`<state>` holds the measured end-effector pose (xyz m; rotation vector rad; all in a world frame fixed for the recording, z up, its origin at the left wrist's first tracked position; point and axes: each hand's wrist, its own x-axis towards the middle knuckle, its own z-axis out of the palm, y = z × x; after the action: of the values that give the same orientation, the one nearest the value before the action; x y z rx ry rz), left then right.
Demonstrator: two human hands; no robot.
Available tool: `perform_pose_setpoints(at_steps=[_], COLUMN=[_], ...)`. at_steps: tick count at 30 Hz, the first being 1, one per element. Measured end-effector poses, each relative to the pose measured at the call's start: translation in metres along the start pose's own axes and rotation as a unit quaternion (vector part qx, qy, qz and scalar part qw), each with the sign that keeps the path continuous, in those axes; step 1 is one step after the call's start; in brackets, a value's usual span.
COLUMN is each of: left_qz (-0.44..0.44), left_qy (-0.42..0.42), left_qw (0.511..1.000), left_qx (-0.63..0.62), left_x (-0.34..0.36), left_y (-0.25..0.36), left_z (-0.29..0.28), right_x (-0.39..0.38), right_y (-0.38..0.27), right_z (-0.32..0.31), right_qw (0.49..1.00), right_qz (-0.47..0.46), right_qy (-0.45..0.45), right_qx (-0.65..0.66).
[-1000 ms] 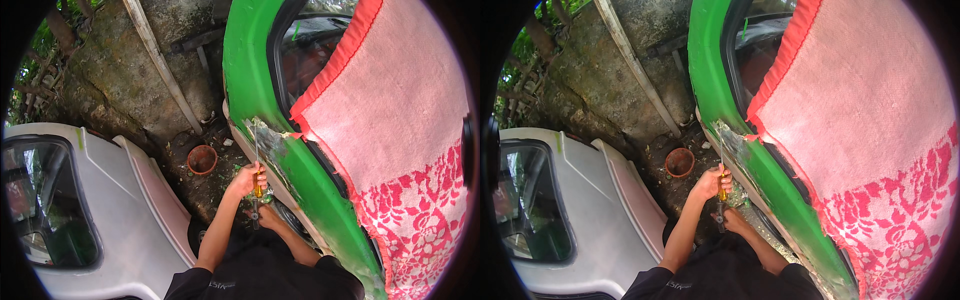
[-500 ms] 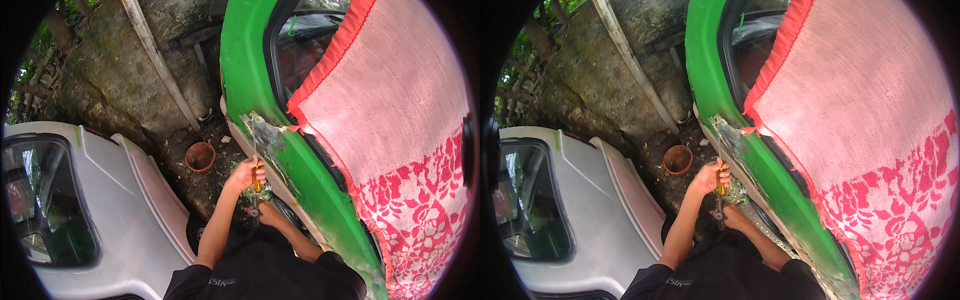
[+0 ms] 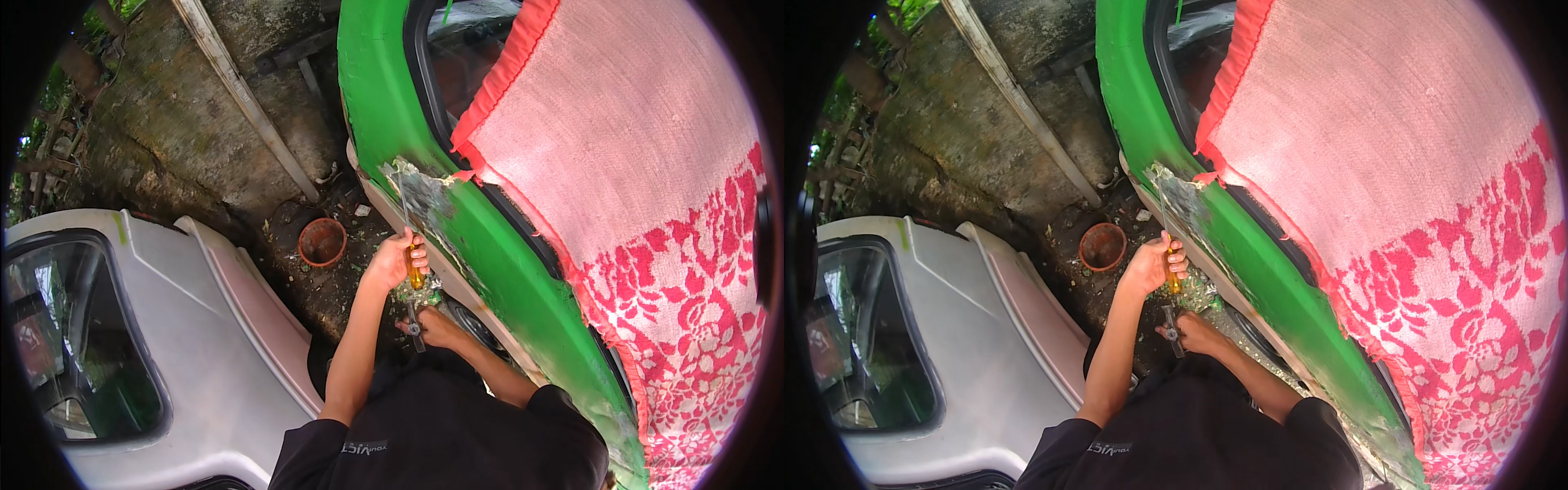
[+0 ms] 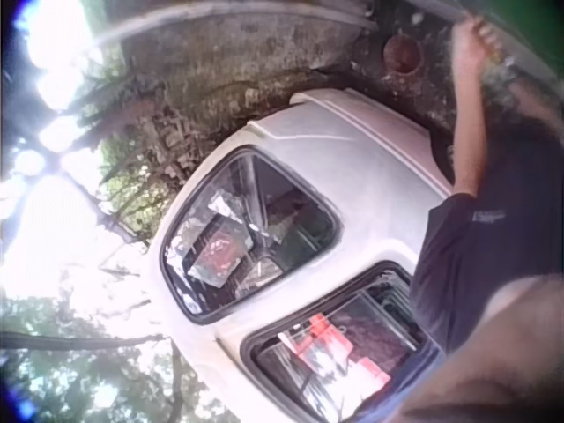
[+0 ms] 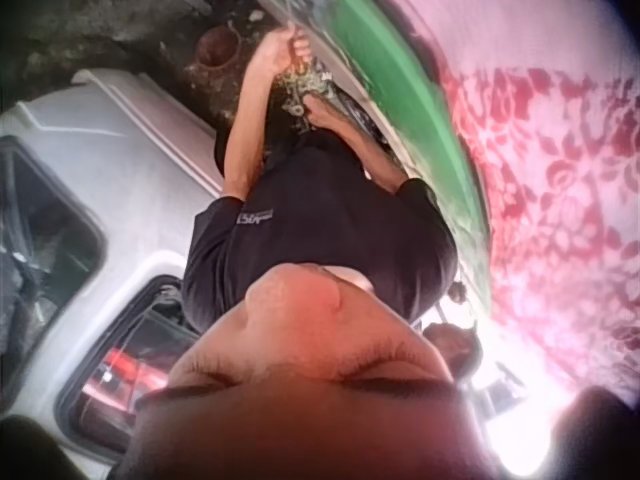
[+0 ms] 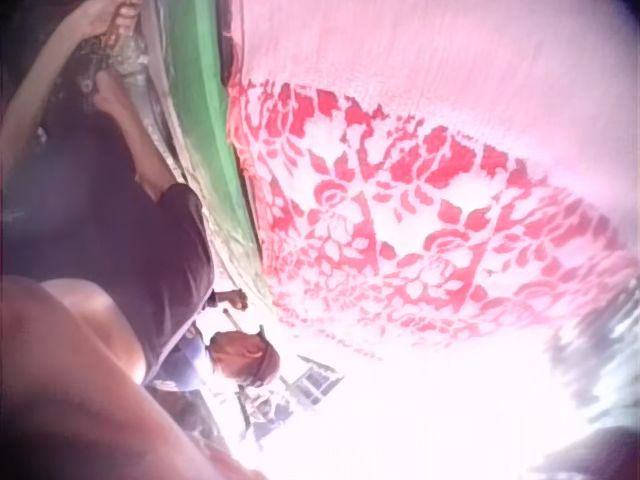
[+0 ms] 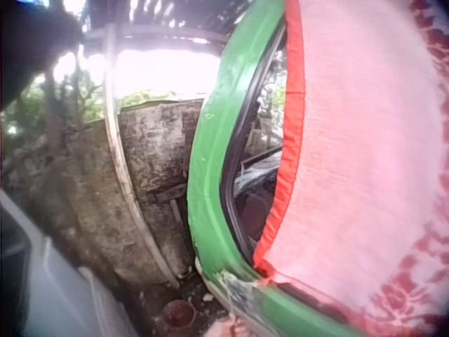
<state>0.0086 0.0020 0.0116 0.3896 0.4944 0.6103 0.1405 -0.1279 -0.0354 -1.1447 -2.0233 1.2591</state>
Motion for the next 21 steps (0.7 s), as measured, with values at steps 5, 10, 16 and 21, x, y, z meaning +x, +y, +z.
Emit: perform_pose_setpoints(at_steps=[5,10,16,21], left_qz=[0.005,0.007,0.009,-0.005], left_qy=[-0.009,-0.006,0.007,-0.009], left_qw=[1.000,1.000,1.000,1.000], left_qx=[0.009,0.007,0.008,-0.012], left_x=[-0.001,-0.005,-0.004,-0.006], left_y=[0.000,0.003,0.001,0.001], left_z=[0.002,-0.002,-0.001,0.002], right_x=[0.003,-0.002,-0.001,-0.005], right_y=[0.016,-0.006,0.004,0.012], right_z=[0.006,0.002,-0.003,0.004], right_qw=[0.998,0.993,0.999,0.996], right_qz=[0.013,0.066,0.006,-0.079], right_qy=[0.063,0.057,0.035,0.001], right_qx=[0.023,0.078,0.017,0.040])
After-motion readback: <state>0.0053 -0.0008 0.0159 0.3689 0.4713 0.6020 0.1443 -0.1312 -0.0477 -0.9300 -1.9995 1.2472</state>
